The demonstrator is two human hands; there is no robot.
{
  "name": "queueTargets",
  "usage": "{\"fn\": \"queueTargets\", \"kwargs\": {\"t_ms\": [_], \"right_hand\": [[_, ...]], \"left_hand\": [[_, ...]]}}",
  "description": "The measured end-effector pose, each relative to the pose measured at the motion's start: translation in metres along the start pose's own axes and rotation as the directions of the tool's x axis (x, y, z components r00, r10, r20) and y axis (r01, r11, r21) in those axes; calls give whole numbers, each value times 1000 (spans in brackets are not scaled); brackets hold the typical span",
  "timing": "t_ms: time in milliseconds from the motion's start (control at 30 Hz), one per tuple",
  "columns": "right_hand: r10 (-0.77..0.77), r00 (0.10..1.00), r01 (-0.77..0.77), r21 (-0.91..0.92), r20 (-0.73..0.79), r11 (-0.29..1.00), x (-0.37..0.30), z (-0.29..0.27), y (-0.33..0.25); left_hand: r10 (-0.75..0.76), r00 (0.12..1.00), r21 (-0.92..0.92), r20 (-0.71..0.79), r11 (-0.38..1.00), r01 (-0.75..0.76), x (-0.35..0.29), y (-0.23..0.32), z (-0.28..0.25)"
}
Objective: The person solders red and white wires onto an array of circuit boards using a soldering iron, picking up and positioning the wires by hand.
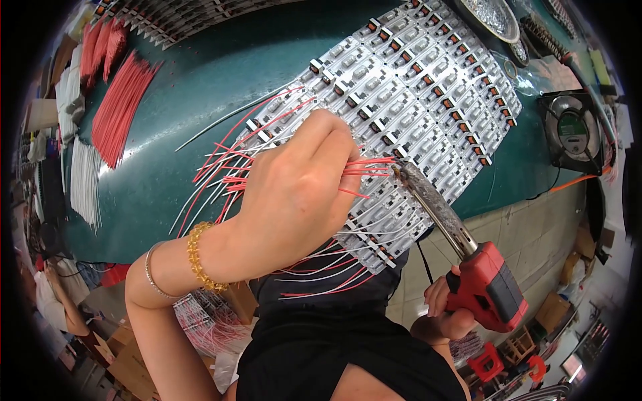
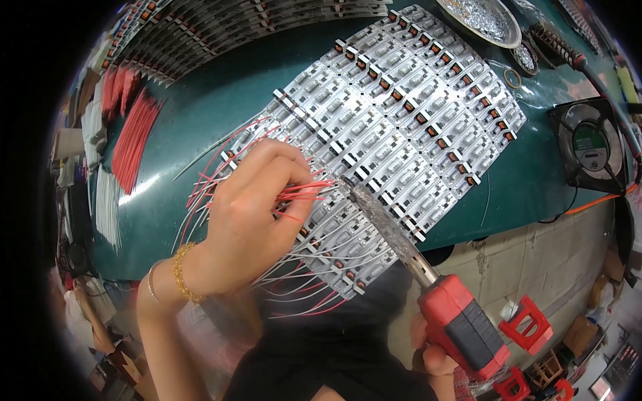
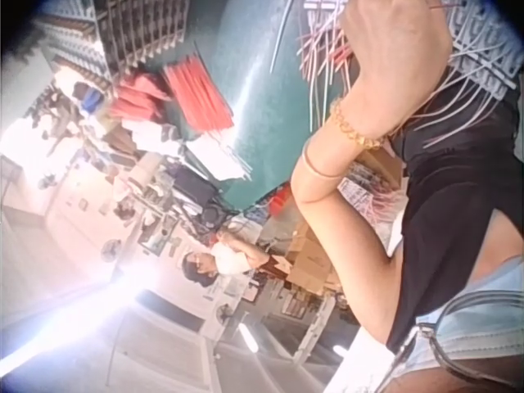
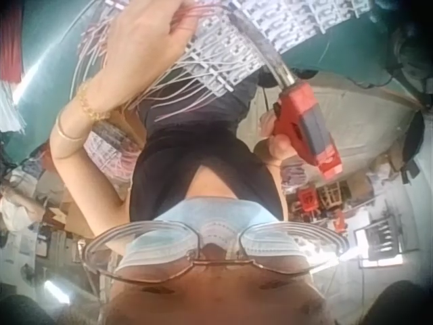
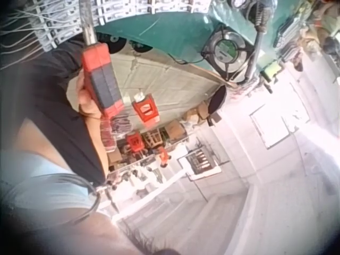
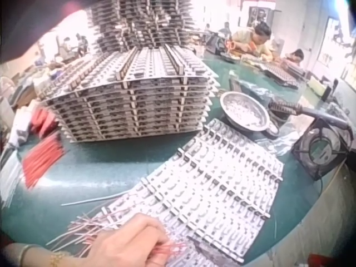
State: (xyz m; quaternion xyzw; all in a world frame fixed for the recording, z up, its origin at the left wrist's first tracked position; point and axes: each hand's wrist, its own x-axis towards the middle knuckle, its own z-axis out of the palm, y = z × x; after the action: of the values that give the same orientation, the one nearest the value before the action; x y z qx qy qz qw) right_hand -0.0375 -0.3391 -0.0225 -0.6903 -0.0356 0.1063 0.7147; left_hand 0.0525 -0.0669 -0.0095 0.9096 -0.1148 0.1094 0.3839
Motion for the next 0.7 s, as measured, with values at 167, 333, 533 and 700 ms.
{"fn": "queueTargets", "kwargs": {"t_ms": [167,333,533,700], "right_hand": [[7,1000,-7,54,-5,999,2,4,-5],[-10,992,16,46,-128,999,-2,6,-1],[-9,995,23,131,-104,991,0,3,-2],[18,994,-7,104,-108,995,1,-3,-5]], "left_hand": [[-17,998,-29,62,999,19,1,6,-8],[-1,983,-131,185,991,26,5,-2,-24],[-51,972,-31,-228,999,45,2,4,-44],[-174,978,-48,-114,984,169,-4,20,-37]]}}
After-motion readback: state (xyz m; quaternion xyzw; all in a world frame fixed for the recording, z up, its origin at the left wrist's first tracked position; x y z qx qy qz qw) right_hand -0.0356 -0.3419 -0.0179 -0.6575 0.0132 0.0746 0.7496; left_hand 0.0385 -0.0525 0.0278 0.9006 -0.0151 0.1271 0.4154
